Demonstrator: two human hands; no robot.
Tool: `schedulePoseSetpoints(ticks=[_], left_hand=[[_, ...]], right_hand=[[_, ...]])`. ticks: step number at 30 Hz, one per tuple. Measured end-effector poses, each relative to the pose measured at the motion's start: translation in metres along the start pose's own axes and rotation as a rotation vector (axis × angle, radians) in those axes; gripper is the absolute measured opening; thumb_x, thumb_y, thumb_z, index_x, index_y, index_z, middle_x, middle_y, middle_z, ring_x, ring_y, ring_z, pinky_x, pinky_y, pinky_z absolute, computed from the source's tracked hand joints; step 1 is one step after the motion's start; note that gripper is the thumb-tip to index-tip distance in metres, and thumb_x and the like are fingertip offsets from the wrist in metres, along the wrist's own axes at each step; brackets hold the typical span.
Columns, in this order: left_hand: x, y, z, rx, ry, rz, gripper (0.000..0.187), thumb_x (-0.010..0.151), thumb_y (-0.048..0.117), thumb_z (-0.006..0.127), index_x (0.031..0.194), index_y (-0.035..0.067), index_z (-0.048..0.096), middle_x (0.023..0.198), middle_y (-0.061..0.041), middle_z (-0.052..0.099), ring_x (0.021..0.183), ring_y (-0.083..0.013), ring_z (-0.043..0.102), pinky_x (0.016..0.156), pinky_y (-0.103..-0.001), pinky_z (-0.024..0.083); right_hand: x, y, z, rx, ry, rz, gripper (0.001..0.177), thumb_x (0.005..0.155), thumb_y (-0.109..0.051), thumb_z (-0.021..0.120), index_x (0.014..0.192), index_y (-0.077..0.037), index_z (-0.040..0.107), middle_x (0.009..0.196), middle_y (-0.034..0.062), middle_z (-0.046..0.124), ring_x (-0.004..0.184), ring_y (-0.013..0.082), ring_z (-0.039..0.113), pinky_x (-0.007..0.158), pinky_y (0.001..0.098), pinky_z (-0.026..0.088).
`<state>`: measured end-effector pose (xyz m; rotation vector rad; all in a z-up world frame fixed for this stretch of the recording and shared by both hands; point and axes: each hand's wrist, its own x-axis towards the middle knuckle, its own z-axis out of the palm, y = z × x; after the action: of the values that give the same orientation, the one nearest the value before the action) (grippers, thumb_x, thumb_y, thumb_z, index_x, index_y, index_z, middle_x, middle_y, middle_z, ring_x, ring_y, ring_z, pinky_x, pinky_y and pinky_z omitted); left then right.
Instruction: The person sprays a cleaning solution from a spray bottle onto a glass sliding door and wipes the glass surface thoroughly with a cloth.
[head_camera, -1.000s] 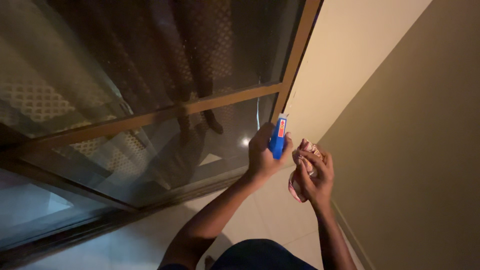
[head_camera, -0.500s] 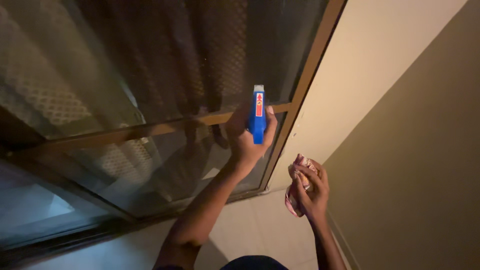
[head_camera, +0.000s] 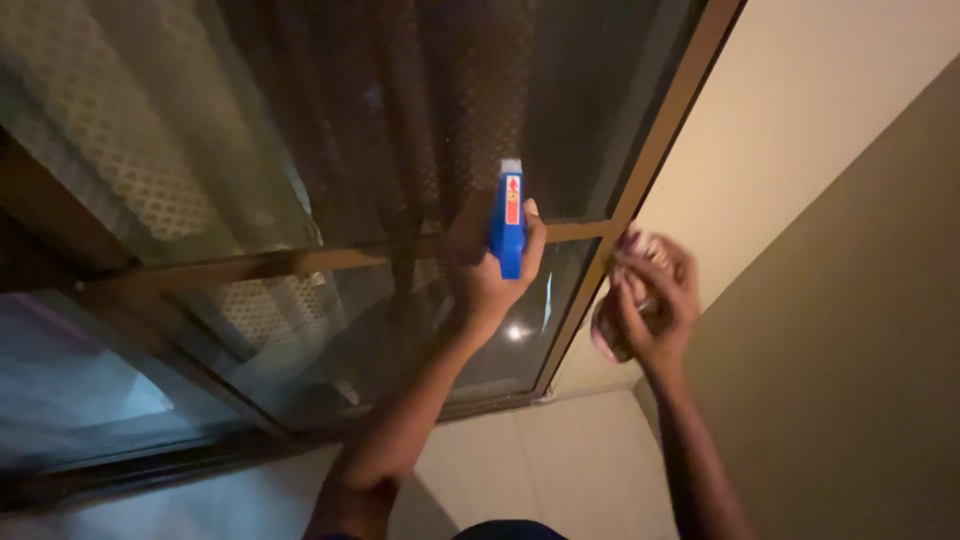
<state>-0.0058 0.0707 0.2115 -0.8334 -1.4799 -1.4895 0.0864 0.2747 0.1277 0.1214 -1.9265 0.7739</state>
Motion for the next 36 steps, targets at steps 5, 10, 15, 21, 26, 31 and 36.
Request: schedulePoseSetpoints(ticks=[5,10,15,21,26,31,36], left_hand=[[0.022,-0.015,-0.008,0.054,-0.040,0.073,0.016,0.093,0.010,0.075,0.094,0.000,0.062,0.071,-0.006,0.064,0.058,-0.0154,0.064,0.055,-0.028,0.052],[0.033,-0.025,0.002,0.184,0.161,0.085,0.025,0.088,0.023,0.081,0.087,0.004,0.064,0.068,-0.005,0.066,0.057,-0.0181,0.067,0.056,-0.031,0.053],[0.054,-0.035,-0.004,0.231,0.050,-0.023,0.029,0.084,0.030,0.084,0.077,0.007,0.068,0.062,-0.004,0.067,0.048,-0.0172,0.066,0.047,-0.030,0.051],[0.078,-0.017,-0.019,0.028,0.101,0.127,0.022,0.102,0.026,0.071,0.094,0.006,0.067,0.083,-0.005,0.071,0.068,-0.0156,0.071,0.062,-0.028,0.055],[0.087,0.007,-0.046,0.155,0.023,-0.030,0.028,0.095,0.024,0.077,0.077,0.006,0.065,0.060,-0.003,0.064,0.048,-0.0138,0.061,0.047,-0.031,0.045],[0.089,0.012,-0.052,0.053,0.032,0.015,0.023,0.098,0.026,0.073,0.091,0.006,0.066,0.073,-0.002,0.069,0.057,-0.0126,0.068,0.052,-0.027,0.053],[0.087,0.012,-0.068,0.210,0.061,0.051,0.023,0.097,0.023,0.076,0.087,0.006,0.065,0.072,-0.005,0.066,0.060,-0.0173,0.067,0.058,-0.032,0.052]], right_hand=[[0.058,-0.045,-0.008,-0.010,0.017,-0.131,0.028,0.092,-0.001,0.073,0.119,-0.008,0.074,0.138,0.0178,0.056,0.132,0.0323,0.061,0.115,0.0436,0.050],[0.106,-0.070,-0.002,-0.020,-0.027,-0.307,0.031,0.092,0.000,0.074,0.122,-0.008,0.073,0.139,0.0177,0.055,0.130,0.0329,0.062,0.113,0.0422,0.051],[0.136,-0.086,0.006,-0.020,-0.094,-0.399,0.033,0.092,0.000,0.073,0.124,-0.008,0.073,0.140,0.0175,0.053,0.133,0.0339,0.061,0.115,0.0433,0.052],[0.144,-0.103,0.020,0.029,-0.116,-0.400,0.031,0.095,0.000,0.074,0.124,-0.009,0.074,0.140,0.0165,0.054,0.133,0.0325,0.063,0.113,0.0425,0.054],[0.143,-0.109,0.028,0.033,-0.116,-0.393,0.032,0.094,0.001,0.075,0.124,-0.011,0.075,0.139,0.0166,0.054,0.131,0.0310,0.064,0.110,0.0414,0.055],[0.146,-0.111,0.034,0.060,-0.124,-0.418,0.032,0.093,0.001,0.075,0.123,-0.010,0.074,0.140,0.0167,0.054,0.132,0.0323,0.063,0.112,0.0425,0.054],[0.148,-0.113,0.043,0.108,-0.136,-0.440,0.031,0.092,0.001,0.075,0.122,-0.009,0.074,0.139,0.0177,0.053,0.131,0.0320,0.063,0.111,0.0425,0.054]])
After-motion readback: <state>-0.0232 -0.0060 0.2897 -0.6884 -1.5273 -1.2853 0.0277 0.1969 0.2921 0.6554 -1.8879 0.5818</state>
